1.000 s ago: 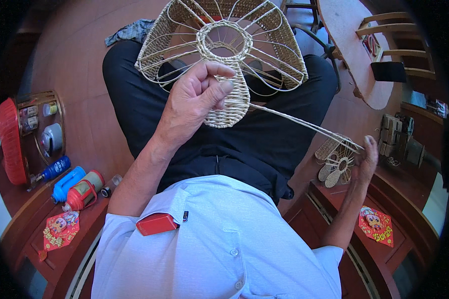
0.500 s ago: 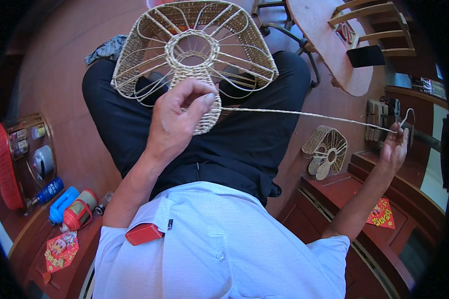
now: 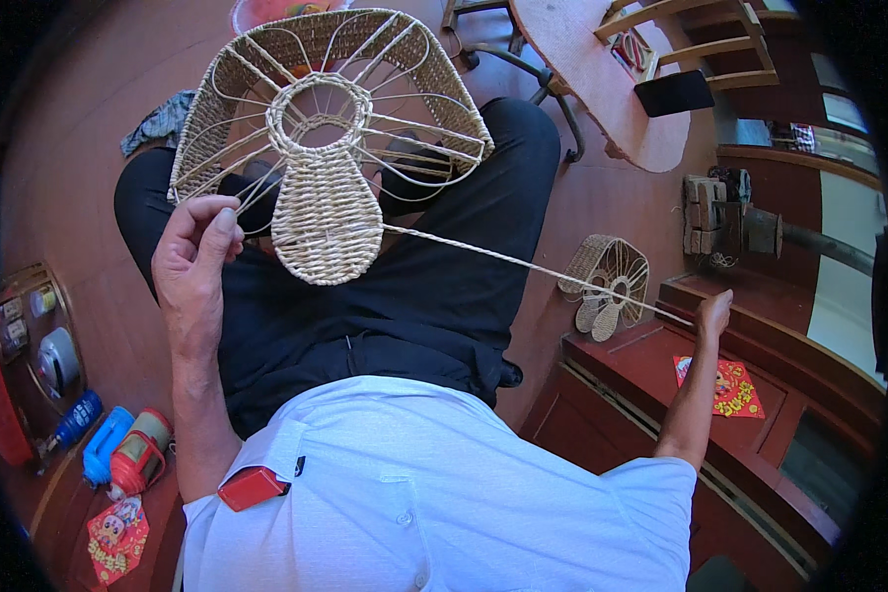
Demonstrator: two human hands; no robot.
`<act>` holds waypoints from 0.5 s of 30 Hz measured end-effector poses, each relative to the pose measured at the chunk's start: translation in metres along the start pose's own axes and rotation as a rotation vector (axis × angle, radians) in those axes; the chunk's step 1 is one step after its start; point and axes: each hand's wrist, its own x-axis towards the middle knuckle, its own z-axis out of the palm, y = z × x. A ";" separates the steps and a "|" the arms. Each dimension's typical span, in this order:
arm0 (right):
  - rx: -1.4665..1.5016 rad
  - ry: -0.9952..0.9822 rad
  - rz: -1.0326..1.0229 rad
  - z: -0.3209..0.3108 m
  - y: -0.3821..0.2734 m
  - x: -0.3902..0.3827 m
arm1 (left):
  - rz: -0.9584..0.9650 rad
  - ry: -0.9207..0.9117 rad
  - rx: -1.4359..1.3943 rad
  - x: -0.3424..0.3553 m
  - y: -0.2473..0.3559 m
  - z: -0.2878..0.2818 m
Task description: Weave a wicker basket or lamp shade frame by hand.
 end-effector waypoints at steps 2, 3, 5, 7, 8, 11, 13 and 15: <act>-0.163 -0.274 0.091 -0.013 -0.009 -0.019 | -0.058 0.023 0.048 0.000 0.006 -0.001; -0.156 -0.297 0.105 -0.021 -0.019 -0.032 | -0.019 -0.008 0.035 -0.001 0.010 0.001; 0.010 -0.129 -0.322 -0.040 -0.055 -0.060 | -0.005 -0.036 0.224 -0.006 0.020 0.010; 0.320 -0.033 -0.581 -0.073 -0.110 -0.086 | 0.005 -0.166 0.214 -0.015 0.029 0.027; 0.531 -0.035 -0.717 -0.093 -0.144 -0.100 | 0.025 -0.230 0.216 -0.017 0.034 0.036; 1.007 -0.247 -0.842 -0.167 -0.230 -0.173 | 0.022 -0.450 0.185 -0.015 0.043 0.068; 1.148 -0.478 -1.118 -0.212 -0.271 -0.229 | -0.180 -0.600 -0.131 -0.014 0.043 0.092; 1.229 -0.570 -1.532 -0.234 -0.310 -0.274 | -0.214 -0.710 -0.181 -0.011 0.041 0.104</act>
